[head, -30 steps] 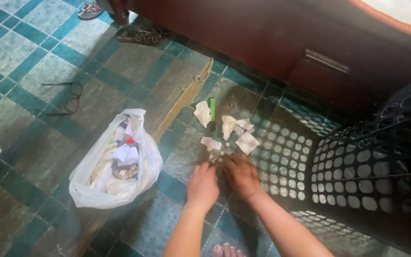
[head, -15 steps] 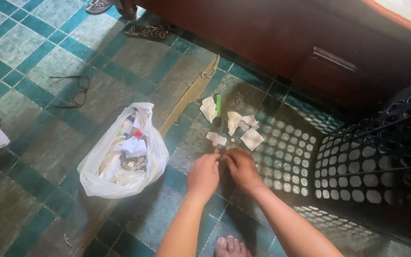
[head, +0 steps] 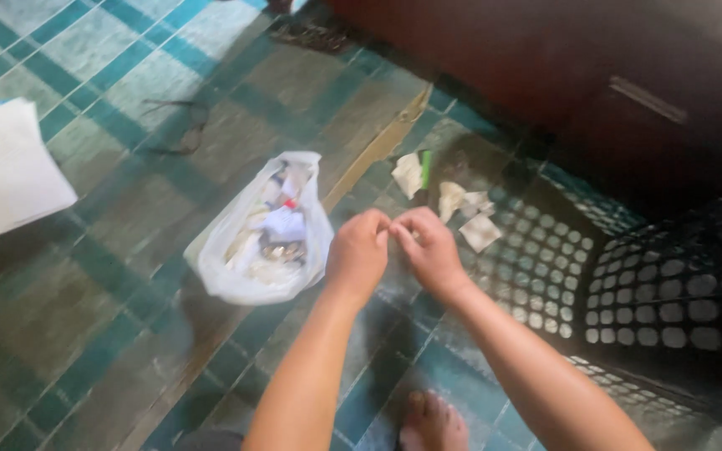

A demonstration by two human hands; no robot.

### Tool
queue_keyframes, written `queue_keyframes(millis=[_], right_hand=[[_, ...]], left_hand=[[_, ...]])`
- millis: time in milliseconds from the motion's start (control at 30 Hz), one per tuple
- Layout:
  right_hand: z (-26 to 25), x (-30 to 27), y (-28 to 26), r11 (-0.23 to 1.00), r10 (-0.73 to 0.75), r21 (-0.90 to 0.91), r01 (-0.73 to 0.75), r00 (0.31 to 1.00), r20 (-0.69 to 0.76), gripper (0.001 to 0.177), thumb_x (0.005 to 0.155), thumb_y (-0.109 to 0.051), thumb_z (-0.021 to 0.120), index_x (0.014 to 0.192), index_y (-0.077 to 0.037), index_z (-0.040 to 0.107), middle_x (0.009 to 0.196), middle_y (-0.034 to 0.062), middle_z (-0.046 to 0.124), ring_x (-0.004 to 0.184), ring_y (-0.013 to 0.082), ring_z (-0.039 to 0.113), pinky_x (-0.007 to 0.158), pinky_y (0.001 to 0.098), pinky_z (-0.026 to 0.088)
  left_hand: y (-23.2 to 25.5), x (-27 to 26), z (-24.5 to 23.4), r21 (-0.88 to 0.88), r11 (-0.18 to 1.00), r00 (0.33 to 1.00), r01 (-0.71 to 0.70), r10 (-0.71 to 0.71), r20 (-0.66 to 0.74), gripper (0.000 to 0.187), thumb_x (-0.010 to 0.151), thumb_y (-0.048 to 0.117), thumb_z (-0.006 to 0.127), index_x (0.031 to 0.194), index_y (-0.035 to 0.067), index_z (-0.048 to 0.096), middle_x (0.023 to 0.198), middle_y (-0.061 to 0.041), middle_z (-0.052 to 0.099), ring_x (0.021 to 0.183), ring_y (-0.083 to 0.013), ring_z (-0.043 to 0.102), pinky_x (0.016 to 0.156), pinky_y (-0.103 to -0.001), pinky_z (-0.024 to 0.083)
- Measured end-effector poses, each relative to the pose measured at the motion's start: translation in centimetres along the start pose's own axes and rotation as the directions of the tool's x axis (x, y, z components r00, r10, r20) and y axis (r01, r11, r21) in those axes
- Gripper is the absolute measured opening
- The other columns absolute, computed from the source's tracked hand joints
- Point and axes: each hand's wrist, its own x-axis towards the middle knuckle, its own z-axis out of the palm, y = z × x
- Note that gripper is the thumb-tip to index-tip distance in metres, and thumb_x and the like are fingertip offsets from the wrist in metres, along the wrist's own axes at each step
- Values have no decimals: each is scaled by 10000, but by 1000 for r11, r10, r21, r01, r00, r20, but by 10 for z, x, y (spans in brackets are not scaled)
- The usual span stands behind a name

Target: The person sits on a tiled floor and sorts through small pieces of paper and debris, picking them up one by one and placing them into a white plastic bag. A black trash bin is visible nearby, but the person does not interact with it.

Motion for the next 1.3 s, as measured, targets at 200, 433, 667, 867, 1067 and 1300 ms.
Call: queue_keyframes(millis=[200,433,667,867,1067,1300], right_hand=[[17,27,-51,997,-76,26,75,996,41,67,946,-84,711,1000,-45,705,968,100,662,923,251,664,805,334,520],[48,48,-83,999,-42,-17,44,995,89,90,911,-83,722,992,-45,713,959,98,671,875,254,683,745,340,529],[76,56,-99,982,-191,4,191,976,103,59,908,-80,729,960,-53,727,968,98,706,927,300,689,795,387,536],[89,57,-112,984,-176,29,174,970,170,143,907,-81,719,1037,-99,776,1031,92,747,974,293,712,845,383,551],[92,55,-109,982,-190,22,189,966,178,159,902,-78,719,1049,-105,775,1058,90,754,995,301,708,872,392,549],[79,52,-106,983,-185,19,184,970,158,188,893,-51,707,1062,-108,768,1071,86,752,1015,306,693,874,398,534]], left_hand=[[0,12,-45,38,999,998,6,-4,-57,69,878,59,668,945,52,650,921,-176,708,941,-397,676,791,-506,519],[4,14,-104,163,986,997,27,-15,-70,69,857,69,682,924,58,671,929,-150,707,933,-395,656,767,-511,502],[-21,6,-132,184,983,995,-5,24,-100,51,899,85,662,939,78,694,950,-143,699,970,-377,654,833,-496,511],[-27,-3,-151,269,962,996,34,-11,-86,165,893,52,627,1003,118,730,996,-112,695,1009,-352,648,851,-480,515],[-29,-5,-156,356,934,999,28,-16,-37,239,873,38,622,1054,149,732,1037,-82,680,1054,-319,633,870,-466,525],[-17,-5,-153,325,946,1000,8,-2,-19,301,856,3,618,1088,158,732,1038,-85,675,1048,-325,637,864,-462,531]])
